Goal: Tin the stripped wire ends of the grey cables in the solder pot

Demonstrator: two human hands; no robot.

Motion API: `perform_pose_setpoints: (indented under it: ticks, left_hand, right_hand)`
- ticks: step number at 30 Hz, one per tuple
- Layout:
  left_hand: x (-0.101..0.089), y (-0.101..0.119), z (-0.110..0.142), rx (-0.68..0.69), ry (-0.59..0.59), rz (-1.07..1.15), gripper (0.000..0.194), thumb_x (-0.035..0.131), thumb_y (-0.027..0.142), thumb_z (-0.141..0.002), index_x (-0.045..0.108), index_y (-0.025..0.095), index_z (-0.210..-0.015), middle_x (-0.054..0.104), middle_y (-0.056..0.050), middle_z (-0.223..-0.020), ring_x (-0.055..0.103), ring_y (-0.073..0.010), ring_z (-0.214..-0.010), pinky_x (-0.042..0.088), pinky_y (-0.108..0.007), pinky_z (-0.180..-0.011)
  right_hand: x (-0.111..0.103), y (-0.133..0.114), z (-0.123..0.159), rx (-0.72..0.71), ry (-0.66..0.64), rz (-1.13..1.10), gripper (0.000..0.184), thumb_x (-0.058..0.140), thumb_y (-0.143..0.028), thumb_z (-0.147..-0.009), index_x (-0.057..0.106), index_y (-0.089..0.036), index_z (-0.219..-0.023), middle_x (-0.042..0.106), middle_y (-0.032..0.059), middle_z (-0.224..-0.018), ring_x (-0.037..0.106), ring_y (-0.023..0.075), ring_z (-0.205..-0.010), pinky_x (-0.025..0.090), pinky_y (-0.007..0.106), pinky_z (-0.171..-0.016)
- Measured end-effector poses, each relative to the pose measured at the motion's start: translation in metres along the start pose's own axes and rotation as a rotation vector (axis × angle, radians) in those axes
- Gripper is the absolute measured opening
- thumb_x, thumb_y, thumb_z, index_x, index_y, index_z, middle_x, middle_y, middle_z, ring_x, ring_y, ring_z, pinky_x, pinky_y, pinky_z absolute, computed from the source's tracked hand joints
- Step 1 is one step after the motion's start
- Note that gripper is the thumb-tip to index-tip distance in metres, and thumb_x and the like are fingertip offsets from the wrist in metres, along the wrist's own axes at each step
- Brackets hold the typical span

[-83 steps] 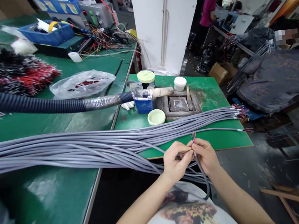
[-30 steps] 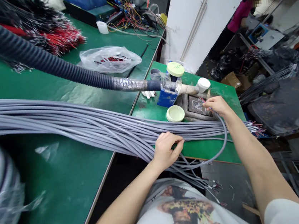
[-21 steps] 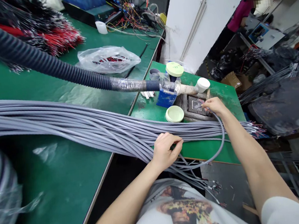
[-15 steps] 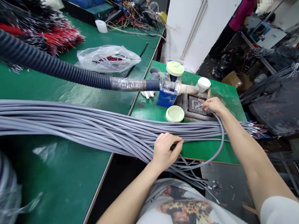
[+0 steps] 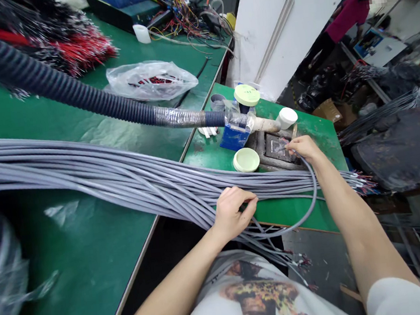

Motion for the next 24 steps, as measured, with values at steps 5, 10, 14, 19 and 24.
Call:
perform_pose_setpoints:
  ticks: [5,10,14,19,24]
  left_hand:
    - [0.000,0.000,0.001,0.003,-0.003,0.001,0.007,0.057,0.016,-0.083,0.062,0.019,-0.079,0.067,-0.001,-0.070,0.055,-0.0128,-0.063,0.039,-0.030,-0.065]
    - [0.002,-0.001,0.001,-0.001,-0.010,-0.006,0.006,0.058,0.016,-0.083,0.062,0.019,-0.081,0.067,-0.001,-0.072,0.055,-0.0131,-0.065,0.040,-0.030,-0.066]
    - [0.000,-0.001,0.002,0.005,0.000,-0.006,0.005,0.059,0.015,-0.082,0.062,0.019,-0.079,0.067,-0.001,-0.071,0.055,-0.0130,-0.064,0.040,-0.030,-0.065]
    - [0.000,0.005,0.000,0.048,0.050,0.007,0.014,0.057,0.015,-0.083,0.063,0.019,-0.095,0.068,-0.003,-0.077,0.057,-0.0152,-0.070,0.043,-0.031,-0.068]
    - [0.044,0.044,-0.032,0.178,-0.135,-0.047,0.050,0.048,0.021,-0.088,0.040,0.019,-0.137,0.067,-0.004,-0.080,0.058,-0.0187,-0.076,0.045,-0.033,-0.074]
  right_hand:
    - [-0.014,-0.008,0.015,-0.034,0.010,-0.030,0.021,0.069,-0.033,-0.059,0.067,-0.012,-0.061,0.057,-0.0001,-0.044,0.041,0.0064,-0.036,0.029,0.020,-0.038]
    - [-0.013,-0.005,0.018,-0.036,0.017,-0.025,0.021,0.069,-0.033,-0.059,0.066,-0.012,-0.059,0.057,0.0002,-0.044,0.041,0.0068,-0.036,0.029,0.021,-0.038]
    - [-0.009,-0.004,0.014,-0.047,0.019,-0.005,0.023,0.069,-0.034,-0.059,0.065,-0.012,-0.057,0.057,0.0011,-0.044,0.040,0.0072,-0.036,0.028,0.022,-0.039]
    - [-0.011,-0.023,0.038,-0.106,0.025,0.010,0.025,0.069,-0.037,-0.062,0.065,-0.013,-0.057,0.059,0.0024,-0.047,0.042,0.0081,-0.040,0.030,0.023,-0.042]
    - [-0.005,-0.068,0.098,-0.316,0.011,0.145,0.030,0.063,-0.041,-0.073,0.064,-0.015,-0.057,0.060,0.0024,-0.050,0.047,0.0111,-0.047,0.033,0.024,-0.048]
Point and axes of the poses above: each hand's wrist, its own z-axis away from the middle knuckle, its own x-axis out of the palm, y = z × x, the point moved 7 cm from there along -z, towards the middle knuckle
